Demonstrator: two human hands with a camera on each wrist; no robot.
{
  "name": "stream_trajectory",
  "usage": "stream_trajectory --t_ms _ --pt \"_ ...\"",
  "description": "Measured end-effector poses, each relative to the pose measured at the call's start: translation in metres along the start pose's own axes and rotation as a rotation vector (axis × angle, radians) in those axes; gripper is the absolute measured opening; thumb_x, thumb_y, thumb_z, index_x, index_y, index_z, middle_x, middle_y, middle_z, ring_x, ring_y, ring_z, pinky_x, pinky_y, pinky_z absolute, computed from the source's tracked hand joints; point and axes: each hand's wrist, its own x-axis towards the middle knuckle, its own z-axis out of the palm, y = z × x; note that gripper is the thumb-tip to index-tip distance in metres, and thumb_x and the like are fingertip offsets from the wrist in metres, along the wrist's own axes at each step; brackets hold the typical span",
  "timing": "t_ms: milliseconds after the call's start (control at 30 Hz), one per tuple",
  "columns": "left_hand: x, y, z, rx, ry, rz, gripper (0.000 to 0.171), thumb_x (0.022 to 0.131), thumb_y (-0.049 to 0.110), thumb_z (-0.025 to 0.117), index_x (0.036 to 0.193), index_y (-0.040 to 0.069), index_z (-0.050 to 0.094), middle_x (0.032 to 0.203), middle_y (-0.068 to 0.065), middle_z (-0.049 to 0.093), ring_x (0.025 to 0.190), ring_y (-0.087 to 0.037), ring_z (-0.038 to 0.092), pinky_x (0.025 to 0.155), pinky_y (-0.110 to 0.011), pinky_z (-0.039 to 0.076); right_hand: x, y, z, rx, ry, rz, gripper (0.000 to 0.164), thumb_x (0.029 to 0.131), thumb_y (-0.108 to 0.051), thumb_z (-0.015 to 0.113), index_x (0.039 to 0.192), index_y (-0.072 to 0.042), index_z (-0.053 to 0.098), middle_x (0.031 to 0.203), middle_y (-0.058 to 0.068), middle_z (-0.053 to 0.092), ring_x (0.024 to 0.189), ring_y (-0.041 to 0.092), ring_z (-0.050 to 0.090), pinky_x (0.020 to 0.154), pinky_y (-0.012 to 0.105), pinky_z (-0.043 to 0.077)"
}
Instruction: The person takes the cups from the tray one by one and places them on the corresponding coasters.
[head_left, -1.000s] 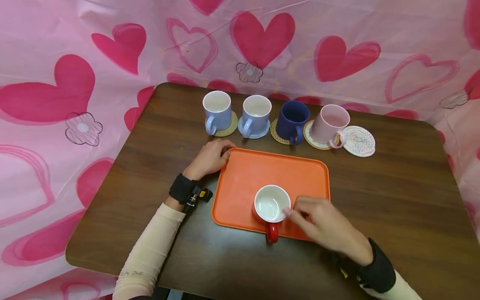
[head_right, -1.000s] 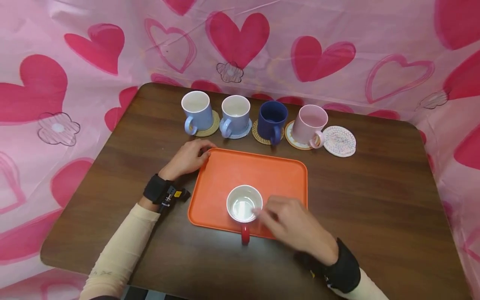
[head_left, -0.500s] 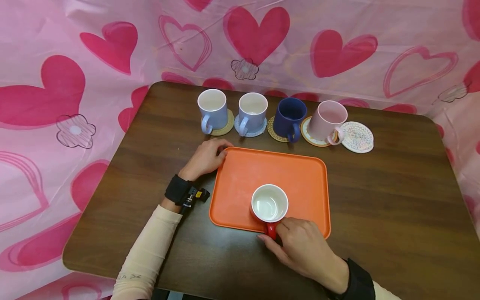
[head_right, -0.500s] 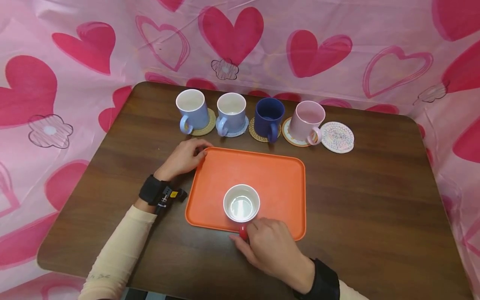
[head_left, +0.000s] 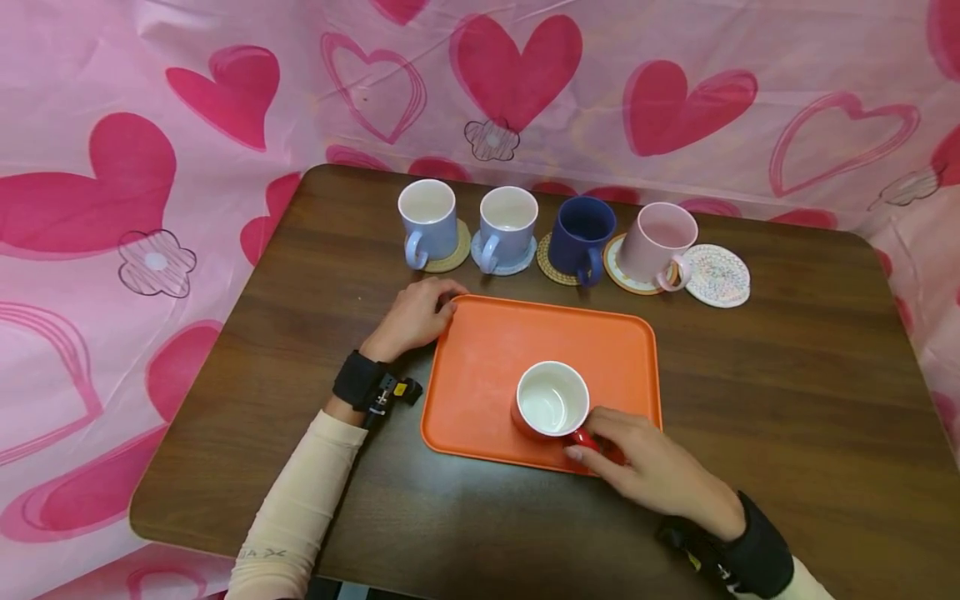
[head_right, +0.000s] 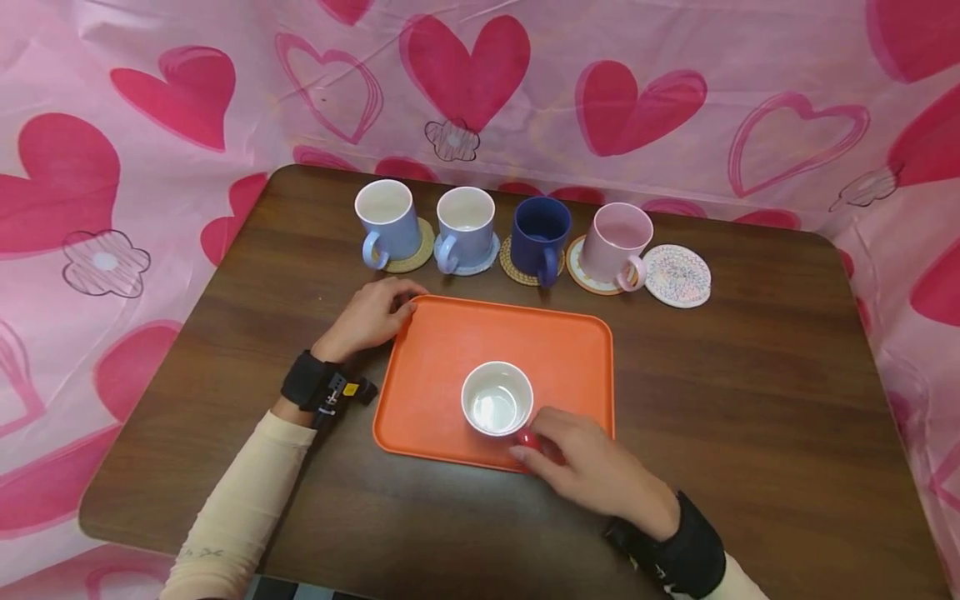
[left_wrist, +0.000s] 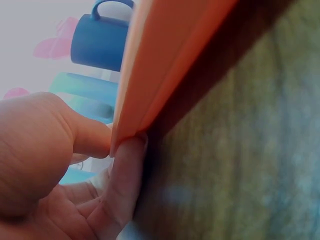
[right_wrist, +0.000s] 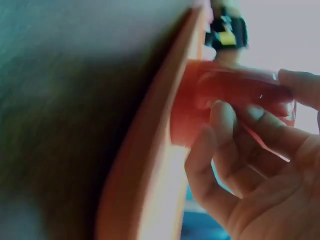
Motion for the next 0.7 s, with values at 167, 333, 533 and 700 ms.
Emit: stream_trajectory --t_ms 167,333,533,700 --pt "0.000 -0.001 0.000 -0.009 -0.008 -0.004 0.030 0.099 0.015 0.059 0.127 0.014 0.070 0.104 -0.008 0.065 0.094 -0.026 0.056 0.081 -0.040 0.046 -0.004 0.019 -0.016 0.177 0.017 0.113 0.010 0.094 -0.017 0.074 0.097 -0.026 0.071 0.091 -0.012 0.068 0.082 0.002 0.061 0.069 0.023 0.052" --pt "-0.001 0.000 0.001 0.002 -0.004 -0.001 0.030 0.099 0.015 0.059 0.126 0.014 0.070 0.101 -0.008 0.064 0.093 -0.025 0.056 0.079 -0.040 0.046 -0.005 0.024 -0.018 0.263 0.000 0.186 0.003 0.097 -0.018 0.069 0.095 -0.019 0.071 0.095 -0.005 0.068 0.086 0.007 0.060 0.071 0.025 0.049" --pt "-0.001 0.001 0.001 0.019 0.010 0.001 0.029 0.099 0.014 0.059 0.125 0.014 0.070 0.101 -0.008 0.064 0.093 -0.026 0.056 0.080 -0.041 0.045 -0.006 0.025 -0.012 0.469 -0.032 0.202 0.015 0.104 -0.009 0.055 0.100 -0.007 0.069 0.096 0.009 0.067 0.086 0.018 0.064 0.074 0.027 0.054" --pt "-0.001 0.001 0.001 0.022 0.015 0.004 0.029 0.098 0.013 0.059 0.125 0.013 0.070 0.106 -0.009 0.065 0.096 -0.026 0.056 0.082 -0.042 0.046 -0.004 0.027 -0.007 0.695 -0.062 0.185 0.026 0.108 -0.002 0.042 0.108 0.008 0.065 0.096 0.021 0.068 0.086 0.027 0.071 0.081 0.032 0.059"
